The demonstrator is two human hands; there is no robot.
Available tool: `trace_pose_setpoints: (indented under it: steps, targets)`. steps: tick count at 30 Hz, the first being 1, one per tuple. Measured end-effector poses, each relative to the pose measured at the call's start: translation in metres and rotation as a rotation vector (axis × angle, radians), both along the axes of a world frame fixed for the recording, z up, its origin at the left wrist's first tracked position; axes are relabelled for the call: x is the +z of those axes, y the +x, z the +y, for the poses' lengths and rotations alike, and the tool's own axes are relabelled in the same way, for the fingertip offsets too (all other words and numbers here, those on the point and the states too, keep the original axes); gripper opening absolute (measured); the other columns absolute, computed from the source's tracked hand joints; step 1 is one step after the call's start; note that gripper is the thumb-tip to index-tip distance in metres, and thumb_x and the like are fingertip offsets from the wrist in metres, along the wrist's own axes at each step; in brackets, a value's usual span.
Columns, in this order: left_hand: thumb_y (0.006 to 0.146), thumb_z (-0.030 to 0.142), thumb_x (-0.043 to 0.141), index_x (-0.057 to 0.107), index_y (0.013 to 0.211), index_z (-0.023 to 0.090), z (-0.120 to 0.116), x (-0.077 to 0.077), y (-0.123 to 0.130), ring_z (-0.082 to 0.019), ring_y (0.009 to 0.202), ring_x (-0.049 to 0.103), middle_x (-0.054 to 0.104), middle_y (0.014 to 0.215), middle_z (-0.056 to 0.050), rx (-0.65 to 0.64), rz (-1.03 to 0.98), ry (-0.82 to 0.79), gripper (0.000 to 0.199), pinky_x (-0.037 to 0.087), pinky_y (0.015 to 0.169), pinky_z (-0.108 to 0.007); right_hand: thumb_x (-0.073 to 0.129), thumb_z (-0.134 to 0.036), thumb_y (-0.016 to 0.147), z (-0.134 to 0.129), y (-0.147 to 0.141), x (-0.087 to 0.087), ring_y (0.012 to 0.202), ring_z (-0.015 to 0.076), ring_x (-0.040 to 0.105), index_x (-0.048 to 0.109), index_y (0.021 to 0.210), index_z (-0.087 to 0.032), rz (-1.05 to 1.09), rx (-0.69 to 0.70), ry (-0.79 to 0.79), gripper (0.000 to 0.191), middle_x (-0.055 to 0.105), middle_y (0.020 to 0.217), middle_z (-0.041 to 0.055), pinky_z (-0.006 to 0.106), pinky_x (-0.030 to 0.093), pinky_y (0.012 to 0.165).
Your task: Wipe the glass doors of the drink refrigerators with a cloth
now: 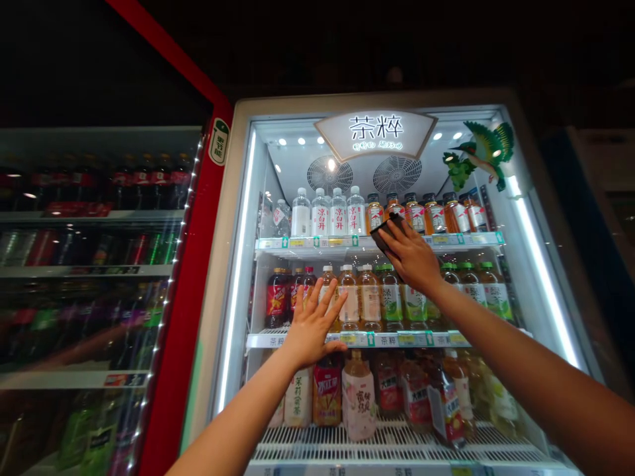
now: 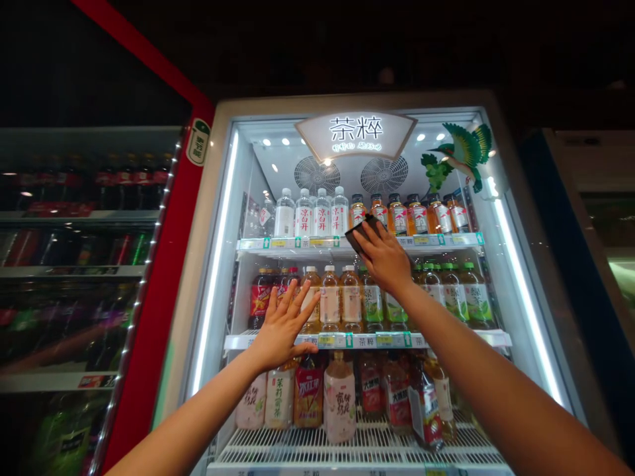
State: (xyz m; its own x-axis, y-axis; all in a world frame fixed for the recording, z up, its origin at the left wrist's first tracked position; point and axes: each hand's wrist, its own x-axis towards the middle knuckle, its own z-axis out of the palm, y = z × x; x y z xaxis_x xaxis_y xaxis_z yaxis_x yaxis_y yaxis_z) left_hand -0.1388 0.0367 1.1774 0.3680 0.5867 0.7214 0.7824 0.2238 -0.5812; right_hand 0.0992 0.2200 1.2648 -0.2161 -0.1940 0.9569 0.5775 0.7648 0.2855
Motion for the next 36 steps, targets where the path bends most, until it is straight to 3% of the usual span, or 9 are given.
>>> trace_pose_setpoints:
  steps: [4,7,11,17,20,24,27,31,36]
  targets:
    - [0.075,0.079,0.064,0.01,0.162,0.03,-0.001,0.001,0.002,-0.038,0.157,0.0,0.013,0.17,-0.009,-0.012,-0.015,-0.02,0.114,-0.006,0.122,-0.065,0.044,-0.036,0.101,-0.022,-0.042,0.019,0.154,0.0335,0.02,0.036,0.157,-0.031,0.117,0.023,-0.055,0.056,0.032,0.165,0.0019,0.061,0.031,0.119]
    - [0.076,0.074,0.068,0.007,0.162,0.031,-0.009,0.003,0.001,-0.036,0.157,0.002,0.012,0.171,-0.009,-0.02,-0.021,-0.053,0.114,-0.002,0.123,-0.063,0.045,-0.033,0.102,-0.04,-0.049,-0.004,0.155,0.0296,0.021,0.043,0.153,-0.03,-0.117,0.031,0.048,0.052,0.034,0.164,0.0009,0.055,0.031,0.121]
    - [0.076,0.067,0.074,0.005,0.162,0.031,-0.03,0.005,-0.012,-0.036,0.157,0.003,0.007,0.171,-0.011,-0.001,-0.041,-0.051,0.117,0.005,0.125,-0.06,0.048,-0.024,0.1,-0.031,-0.02,-0.027,0.152,0.0251,0.029,0.053,0.146,-0.034,-0.294,0.072,0.142,0.047,0.043,0.159,-0.0033,0.051,0.035,0.12]
    - [0.078,0.064,0.073,-0.004,0.162,0.029,-0.052,0.004,-0.03,-0.039,0.157,0.005,0.006,0.171,-0.012,0.042,-0.096,0.009,0.119,0.008,0.124,-0.063,0.05,-0.023,0.097,-0.039,-0.053,0.015,0.152,0.0326,0.028,0.048,0.15,-0.032,0.025,0.061,-0.07,0.054,0.039,0.161,0.0005,0.06,0.035,0.118]
    - [0.08,0.065,0.071,-0.006,0.162,0.029,-0.055,0.001,-0.034,-0.039,0.156,0.007,0.005,0.171,-0.013,0.049,-0.095,0.001,0.118,0.009,0.124,-0.062,0.051,-0.027,0.098,-0.06,-0.079,0.01,0.154,0.03,0.022,0.042,0.153,-0.035,-0.13,0.033,0.007,0.056,0.033,0.164,-0.0027,0.057,0.03,0.122]
    - [0.078,0.066,0.071,-0.01,0.161,0.03,-0.06,-0.002,-0.042,-0.038,0.156,0.008,0.004,0.171,-0.011,0.052,-0.076,0.008,0.121,0.007,0.125,-0.06,0.052,-0.032,0.099,-0.056,-0.062,-0.012,0.155,0.0228,0.019,0.036,0.154,-0.041,-0.367,0.019,0.129,0.058,0.03,0.165,-0.0094,0.049,0.026,0.125]
    - [0.078,0.069,0.07,-0.01,0.16,0.031,-0.062,-0.004,-0.049,-0.039,0.156,0.01,0.005,0.171,-0.01,0.057,-0.082,0.011,0.121,0.008,0.124,-0.061,0.051,-0.029,0.099,-0.042,-0.048,0.001,0.155,0.0245,0.021,0.034,0.156,-0.04,-0.266,0.003,0.068,0.061,0.032,0.165,-0.0076,0.052,0.027,0.124]
    - [0.077,0.073,0.067,-0.006,0.161,0.03,-0.062,-0.006,-0.052,-0.04,0.156,0.009,0.007,0.171,-0.012,0.071,-0.1,0.009,0.119,0.009,0.123,-0.062,0.051,-0.028,0.097,-0.054,-0.078,0.026,0.154,0.0327,0.021,0.037,0.156,-0.032,-0.041,0.0,-0.073,0.061,0.031,0.166,0.0002,0.058,0.027,0.122]
    - [0.076,0.067,0.073,-0.004,0.162,0.027,-0.073,-0.007,-0.057,-0.038,0.157,0.007,0.008,0.171,-0.014,0.086,-0.114,0.008,0.122,0.01,0.124,-0.061,0.054,-0.029,0.097,-0.083,-0.101,-0.01,0.155,0.0263,0.021,0.04,0.153,-0.038,-0.279,0.039,0.075,0.058,0.033,0.165,-0.0055,0.05,0.026,0.125]
